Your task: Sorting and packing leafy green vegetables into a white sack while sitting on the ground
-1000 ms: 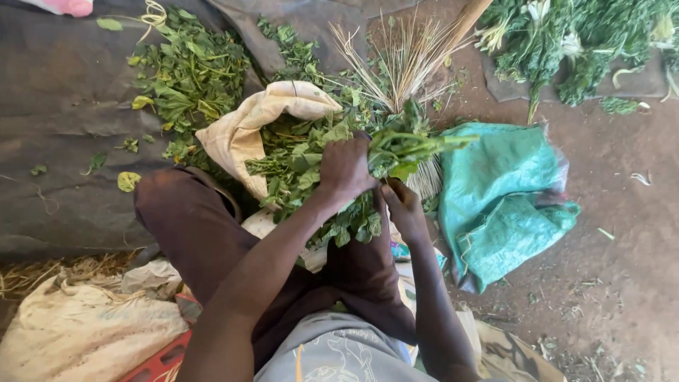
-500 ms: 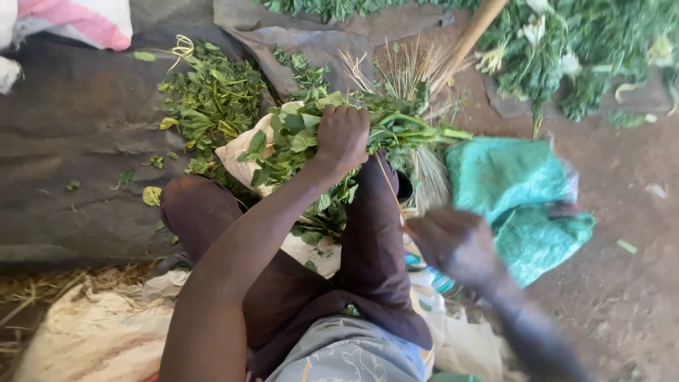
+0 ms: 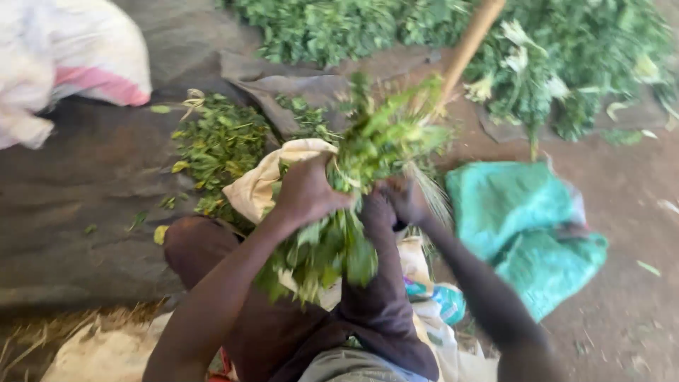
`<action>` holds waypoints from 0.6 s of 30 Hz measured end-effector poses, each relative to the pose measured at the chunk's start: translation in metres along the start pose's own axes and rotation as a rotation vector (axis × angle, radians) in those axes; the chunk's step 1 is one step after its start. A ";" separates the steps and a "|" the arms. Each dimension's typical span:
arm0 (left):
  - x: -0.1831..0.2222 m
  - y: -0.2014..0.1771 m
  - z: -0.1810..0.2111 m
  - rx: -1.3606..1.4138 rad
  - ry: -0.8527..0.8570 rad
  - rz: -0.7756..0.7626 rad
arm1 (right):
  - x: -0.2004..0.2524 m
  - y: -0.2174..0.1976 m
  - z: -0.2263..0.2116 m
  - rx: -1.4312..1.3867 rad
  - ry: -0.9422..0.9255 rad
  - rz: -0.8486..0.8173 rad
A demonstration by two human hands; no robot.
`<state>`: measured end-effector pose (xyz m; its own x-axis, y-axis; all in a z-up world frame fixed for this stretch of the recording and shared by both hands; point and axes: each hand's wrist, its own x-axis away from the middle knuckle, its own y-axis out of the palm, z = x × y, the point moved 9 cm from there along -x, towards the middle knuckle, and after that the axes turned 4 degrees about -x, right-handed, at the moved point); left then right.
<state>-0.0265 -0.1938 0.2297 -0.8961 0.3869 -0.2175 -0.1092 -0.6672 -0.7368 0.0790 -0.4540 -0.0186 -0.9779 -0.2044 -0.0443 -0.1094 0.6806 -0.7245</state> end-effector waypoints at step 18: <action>-0.014 0.174 -0.105 -0.954 -0.286 0.026 | 0.060 -0.062 -0.204 -0.325 -0.285 0.122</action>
<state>0.0124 -0.2488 0.0374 -0.9769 0.1281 -0.1708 0.1909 0.1660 -0.9675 -0.0088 -0.3648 0.1636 -0.9039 -0.2633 -0.3370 -0.0909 0.8883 -0.4501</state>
